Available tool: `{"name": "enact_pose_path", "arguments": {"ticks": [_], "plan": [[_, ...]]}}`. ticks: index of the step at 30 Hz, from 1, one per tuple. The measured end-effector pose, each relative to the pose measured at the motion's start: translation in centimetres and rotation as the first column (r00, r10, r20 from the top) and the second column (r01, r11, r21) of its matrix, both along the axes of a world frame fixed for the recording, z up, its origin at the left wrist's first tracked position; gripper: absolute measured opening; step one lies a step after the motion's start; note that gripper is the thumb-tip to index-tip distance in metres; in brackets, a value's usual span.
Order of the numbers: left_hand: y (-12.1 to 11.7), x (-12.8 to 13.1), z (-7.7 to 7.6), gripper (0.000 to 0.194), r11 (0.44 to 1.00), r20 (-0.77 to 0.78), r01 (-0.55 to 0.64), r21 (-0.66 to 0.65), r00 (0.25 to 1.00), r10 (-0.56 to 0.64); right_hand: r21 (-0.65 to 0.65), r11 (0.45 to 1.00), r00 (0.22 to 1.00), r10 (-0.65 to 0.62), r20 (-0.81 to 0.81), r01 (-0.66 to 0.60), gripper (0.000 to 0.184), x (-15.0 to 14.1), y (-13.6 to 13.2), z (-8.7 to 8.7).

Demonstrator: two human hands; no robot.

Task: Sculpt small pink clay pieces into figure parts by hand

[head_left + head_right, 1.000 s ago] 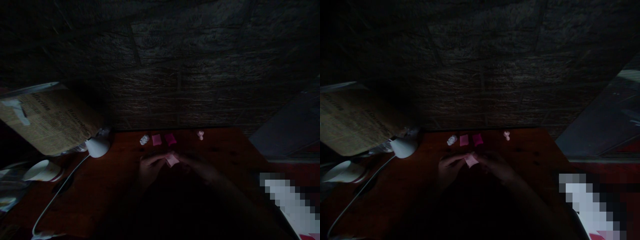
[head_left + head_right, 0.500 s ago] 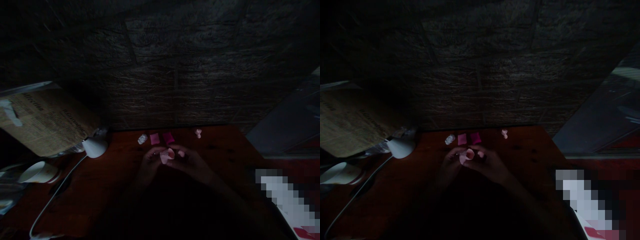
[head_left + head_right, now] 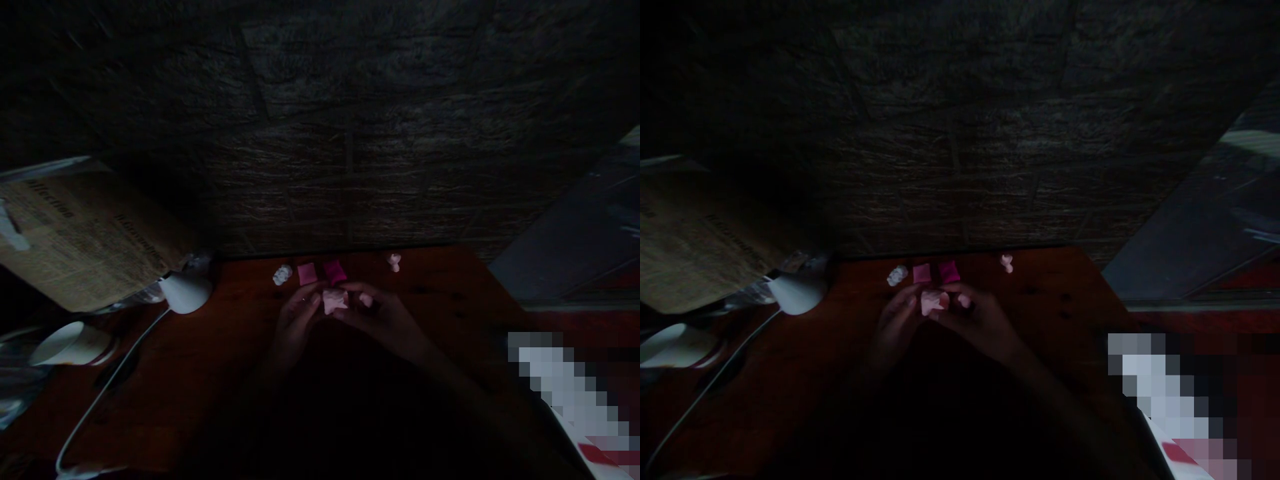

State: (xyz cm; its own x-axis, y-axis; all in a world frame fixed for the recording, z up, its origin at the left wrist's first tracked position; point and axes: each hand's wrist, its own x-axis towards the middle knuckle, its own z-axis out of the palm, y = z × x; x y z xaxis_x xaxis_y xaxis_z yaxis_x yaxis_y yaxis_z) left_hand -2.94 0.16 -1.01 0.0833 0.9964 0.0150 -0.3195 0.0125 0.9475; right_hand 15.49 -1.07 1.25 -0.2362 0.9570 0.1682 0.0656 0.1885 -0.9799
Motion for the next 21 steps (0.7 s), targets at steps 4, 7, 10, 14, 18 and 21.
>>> {"name": "enact_pose_path", "arguments": {"ticks": [4,7,10,14,18,21], "plan": [[-0.4,0.0,0.2,0.03,0.991,-0.174,-0.118,0.071,0.976,0.128,0.06,0.991,0.99,-0.122,0.069,0.118,0.032,0.0,0.2,-0.4],[-0.7,0.2,0.1,0.035,1.0,-0.192,-0.009,-0.006,0.981,0.008,0.101,0.985,0.98,-0.152,0.131,0.139,0.032,0.0,0.2,-0.8],[-0.7,0.3,-0.1,0.036,0.995,-0.163,0.078,-0.057,0.983,-0.086,0.098,0.987,0.977,-0.14,0.161,0.125,0.033,0.0,0.2,-1.2],[-0.6,0.5,0.3,0.032,0.991,-0.078,0.118,-0.069,0.989,-0.124,0.061,0.992,0.98,-0.123,0.154,0.115,0.031,-0.3,0.2,-1.4],[-0.6,0.7,0.7,0.034,0.982,0.041,0.157,-0.106,0.987,-0.153,0.064,0.991,0.985,-0.123,0.125,0.115,0.03,-0.5,0.1,-1.3],[-0.5,0.8,0.5,0.034,0.977,0.087,0.159,-0.143,0.985,-0.147,0.065,0.991,0.98,-0.127,0.152,0.118,0.03,-0.6,0.1,-1.3]]}}
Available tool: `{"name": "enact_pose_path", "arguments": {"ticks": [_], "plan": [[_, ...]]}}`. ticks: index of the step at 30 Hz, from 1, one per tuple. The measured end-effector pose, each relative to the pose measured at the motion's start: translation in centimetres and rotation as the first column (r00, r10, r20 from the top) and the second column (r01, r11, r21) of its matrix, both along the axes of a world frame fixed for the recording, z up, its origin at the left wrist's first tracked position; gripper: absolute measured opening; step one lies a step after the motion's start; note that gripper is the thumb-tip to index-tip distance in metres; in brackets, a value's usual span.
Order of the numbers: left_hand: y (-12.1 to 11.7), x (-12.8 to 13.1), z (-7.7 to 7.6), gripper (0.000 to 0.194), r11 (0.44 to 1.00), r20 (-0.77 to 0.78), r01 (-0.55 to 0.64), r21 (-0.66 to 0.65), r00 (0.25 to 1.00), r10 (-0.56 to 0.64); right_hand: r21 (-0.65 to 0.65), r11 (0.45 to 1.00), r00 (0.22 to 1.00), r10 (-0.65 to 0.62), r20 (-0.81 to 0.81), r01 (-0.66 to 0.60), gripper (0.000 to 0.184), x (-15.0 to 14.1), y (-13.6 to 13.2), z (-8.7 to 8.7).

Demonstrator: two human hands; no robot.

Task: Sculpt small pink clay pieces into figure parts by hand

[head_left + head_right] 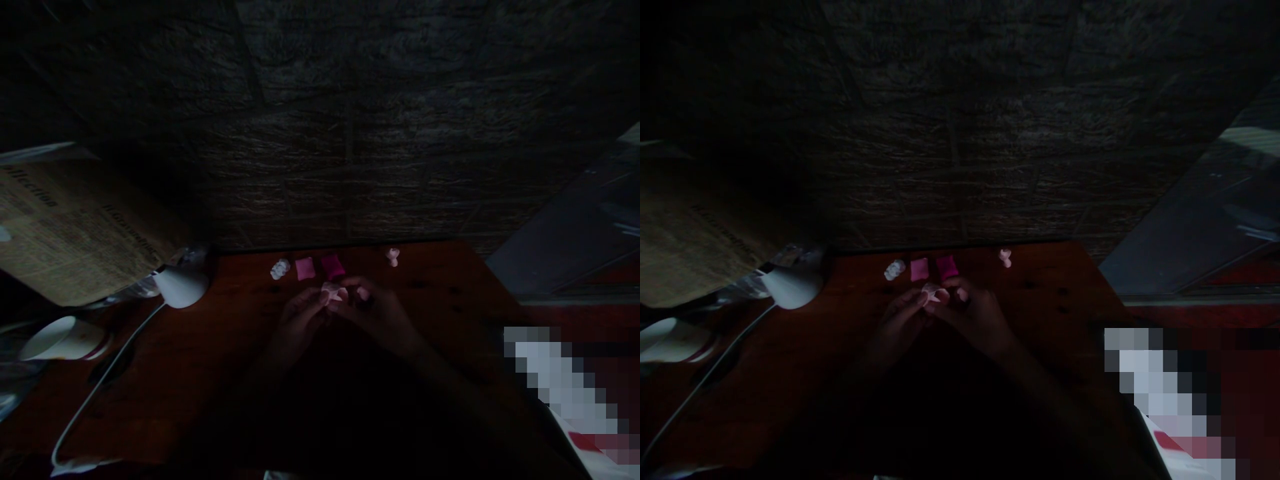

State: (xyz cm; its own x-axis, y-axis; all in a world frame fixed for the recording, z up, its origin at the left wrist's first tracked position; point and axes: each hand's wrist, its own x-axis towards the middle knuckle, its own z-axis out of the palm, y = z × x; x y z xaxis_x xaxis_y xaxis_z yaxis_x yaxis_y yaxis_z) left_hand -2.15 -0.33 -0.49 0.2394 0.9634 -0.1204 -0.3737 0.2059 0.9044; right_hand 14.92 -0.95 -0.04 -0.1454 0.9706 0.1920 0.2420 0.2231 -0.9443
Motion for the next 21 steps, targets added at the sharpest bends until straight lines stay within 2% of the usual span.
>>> {"name": "enact_pose_path", "arguments": {"ticks": [4,12,19,21], "plan": [[0.17,0.02,-0.27,0.03,1.0,0.024,0.0,0.001,1.0,0.0,0.046,0.999,0.999,0.014,0.03,-0.016,0.031,-0.19,-0.02,-0.18],[0.2,0.18,0.19,0.025,0.999,0.075,0.045,-0.012,0.996,-0.044,0.078,0.996,0.997,0.03,0.074,-0.036,0.035,-0.2,-0.06,-0.22],[0.27,0.14,0.09,0.021,0.999,0.101,0.049,-0.013,0.994,-0.047,0.167,0.986,0.996,-0.034,0.084,0.019,0.032,-0.04,-0.11,0.21],[0.44,0.09,0.07,0.02,0.999,0.123,0.028,-0.024,0.992,-0.025,0.201,0.978,0.996,-0.062,0.067,0.047,0.025,-0.05,-0.26,0.36]]}}
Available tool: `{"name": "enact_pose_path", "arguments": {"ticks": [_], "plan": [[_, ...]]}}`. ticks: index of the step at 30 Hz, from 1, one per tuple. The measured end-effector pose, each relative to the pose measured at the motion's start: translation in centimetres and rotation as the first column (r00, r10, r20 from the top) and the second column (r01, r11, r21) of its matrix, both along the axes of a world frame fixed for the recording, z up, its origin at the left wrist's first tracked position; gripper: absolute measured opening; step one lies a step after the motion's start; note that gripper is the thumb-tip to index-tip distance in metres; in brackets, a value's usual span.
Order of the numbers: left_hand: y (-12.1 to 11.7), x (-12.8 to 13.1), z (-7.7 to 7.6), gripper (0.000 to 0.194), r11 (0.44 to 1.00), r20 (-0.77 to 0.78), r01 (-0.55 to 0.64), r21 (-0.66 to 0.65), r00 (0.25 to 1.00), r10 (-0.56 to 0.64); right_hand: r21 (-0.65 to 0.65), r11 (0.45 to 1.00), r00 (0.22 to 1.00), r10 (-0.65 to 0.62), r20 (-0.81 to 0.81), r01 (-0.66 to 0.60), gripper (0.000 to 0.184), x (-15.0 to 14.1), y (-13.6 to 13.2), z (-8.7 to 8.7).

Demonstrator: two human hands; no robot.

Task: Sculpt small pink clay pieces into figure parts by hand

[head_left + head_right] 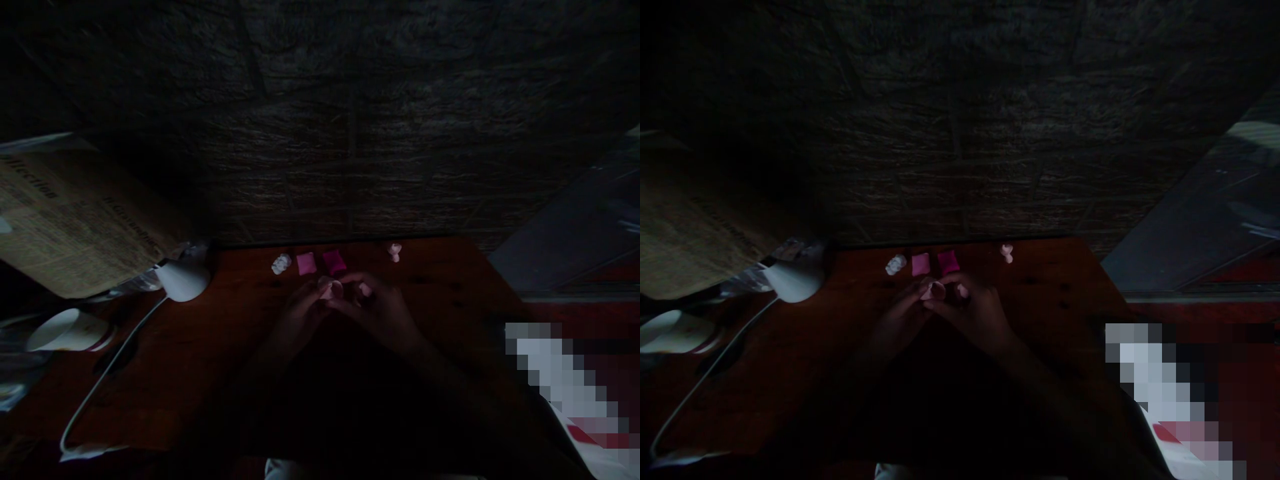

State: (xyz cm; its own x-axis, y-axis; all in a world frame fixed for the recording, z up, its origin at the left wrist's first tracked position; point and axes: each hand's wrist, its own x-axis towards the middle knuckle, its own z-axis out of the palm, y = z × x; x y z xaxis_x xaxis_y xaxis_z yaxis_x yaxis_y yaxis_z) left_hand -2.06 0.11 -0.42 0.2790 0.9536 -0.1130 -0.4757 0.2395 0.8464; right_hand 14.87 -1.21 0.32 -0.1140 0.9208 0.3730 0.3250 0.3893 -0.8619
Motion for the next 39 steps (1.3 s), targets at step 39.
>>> {"name": "enact_pose_path", "arguments": {"ticks": [39], "plan": [[0.2,-0.1,0.0,0.03,0.991,-0.093,-0.132,-0.027,0.987,0.129,-0.469,0.859,0.938,0.036,-0.345,-0.206,0.045,1.0,0.8,0.4]]}}
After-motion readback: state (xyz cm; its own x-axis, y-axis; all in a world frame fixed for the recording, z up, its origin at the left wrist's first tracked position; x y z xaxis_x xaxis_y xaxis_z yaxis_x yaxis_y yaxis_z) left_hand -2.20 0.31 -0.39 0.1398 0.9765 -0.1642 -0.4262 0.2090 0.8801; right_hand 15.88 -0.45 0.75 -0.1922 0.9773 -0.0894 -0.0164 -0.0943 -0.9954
